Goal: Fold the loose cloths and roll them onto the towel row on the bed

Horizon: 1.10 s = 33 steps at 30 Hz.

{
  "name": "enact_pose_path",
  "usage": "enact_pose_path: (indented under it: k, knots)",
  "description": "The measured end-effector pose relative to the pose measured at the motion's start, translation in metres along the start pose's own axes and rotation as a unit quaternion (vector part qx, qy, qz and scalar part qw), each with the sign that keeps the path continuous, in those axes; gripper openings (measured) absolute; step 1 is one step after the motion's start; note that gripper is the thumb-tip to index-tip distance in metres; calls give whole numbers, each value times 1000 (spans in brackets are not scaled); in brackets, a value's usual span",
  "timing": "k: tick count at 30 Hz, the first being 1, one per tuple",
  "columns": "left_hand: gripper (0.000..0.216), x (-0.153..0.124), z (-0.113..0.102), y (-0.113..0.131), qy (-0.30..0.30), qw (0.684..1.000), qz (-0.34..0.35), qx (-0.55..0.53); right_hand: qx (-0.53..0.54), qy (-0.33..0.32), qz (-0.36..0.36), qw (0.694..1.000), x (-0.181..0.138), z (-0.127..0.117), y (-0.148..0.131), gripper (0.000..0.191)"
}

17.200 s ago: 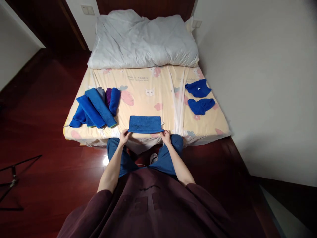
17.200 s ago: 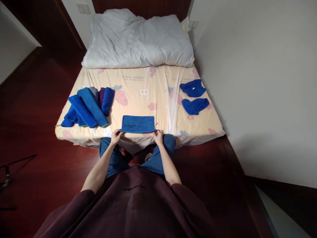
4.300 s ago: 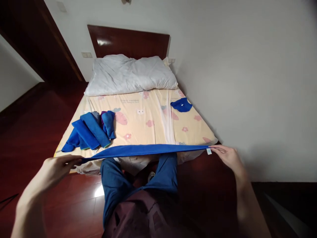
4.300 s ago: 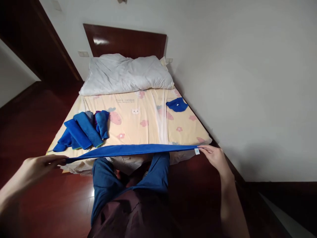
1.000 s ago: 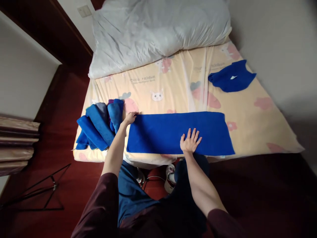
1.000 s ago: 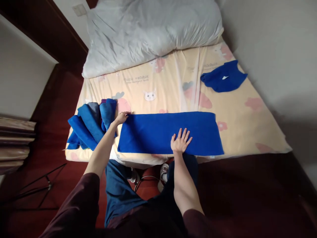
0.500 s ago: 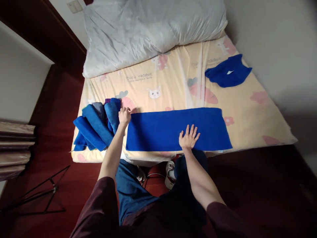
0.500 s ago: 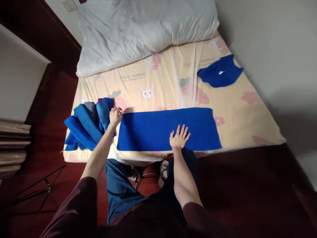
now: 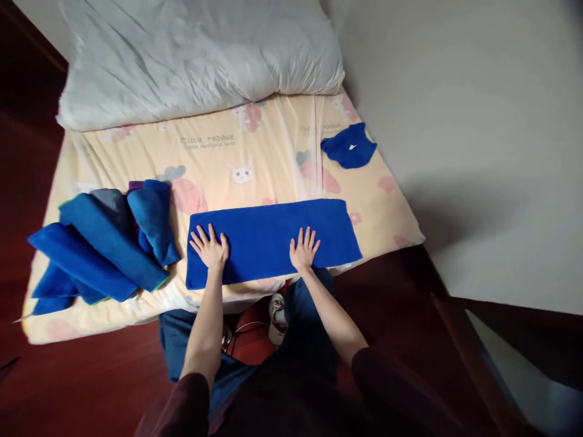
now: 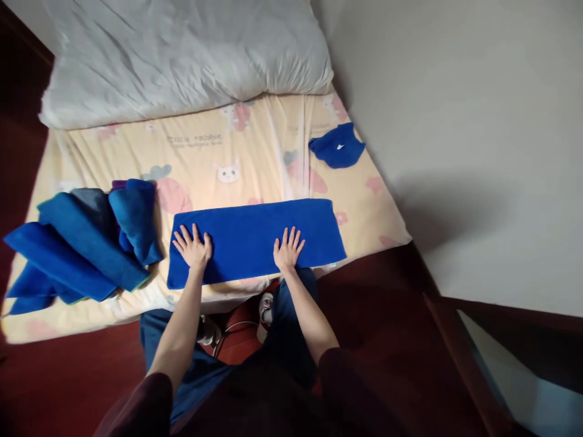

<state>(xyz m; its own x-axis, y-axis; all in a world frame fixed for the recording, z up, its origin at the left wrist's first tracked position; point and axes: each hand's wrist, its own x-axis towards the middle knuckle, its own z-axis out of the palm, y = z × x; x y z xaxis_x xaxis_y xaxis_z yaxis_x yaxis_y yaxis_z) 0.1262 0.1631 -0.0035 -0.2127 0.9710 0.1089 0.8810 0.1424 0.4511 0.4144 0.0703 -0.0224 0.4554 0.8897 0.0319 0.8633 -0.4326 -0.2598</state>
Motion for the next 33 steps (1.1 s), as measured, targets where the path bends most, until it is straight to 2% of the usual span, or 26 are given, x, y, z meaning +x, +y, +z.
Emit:
enact_pose_path:
  k: [3, 5, 8, 12, 16, 26, 30, 33]
  knots:
    - [68, 1, 3, 1, 5, 1000, 9, -17, -4, -21, -25, 999, 6, -2, 9, 65]
    - [68, 1, 5, 1, 8, 1000, 7, -23, -5, -37, -38, 999, 23, -5, 16, 65]
    - [68, 2, 7, 2, 11, 1000, 1, -24, -15, -49, -16, 999, 72, -13, 34, 66]
    - [68, 3, 8, 2, 16, 999, 4, -27, -39, -62, 35, 997, 145, -22, 72, 70]
    - [70, 4, 10, 3, 13, 999, 7, -40, -71, -60, 53, 994, 186, -25, 105, 73]
    - [70, 3, 15, 2, -8, 1000, -1, -20, -93, -38, 55, 993, 215, -13, 137, 74]
    - [70, 3, 15, 4, -6, 1000, -3, -23, -106, -38, 48, 993, 214, -21, 125, 72]
    - [71, 5, 11, 5, -12, 999, -3, -43, -125, -25, -4, 992, 192, -36, 106, 71]
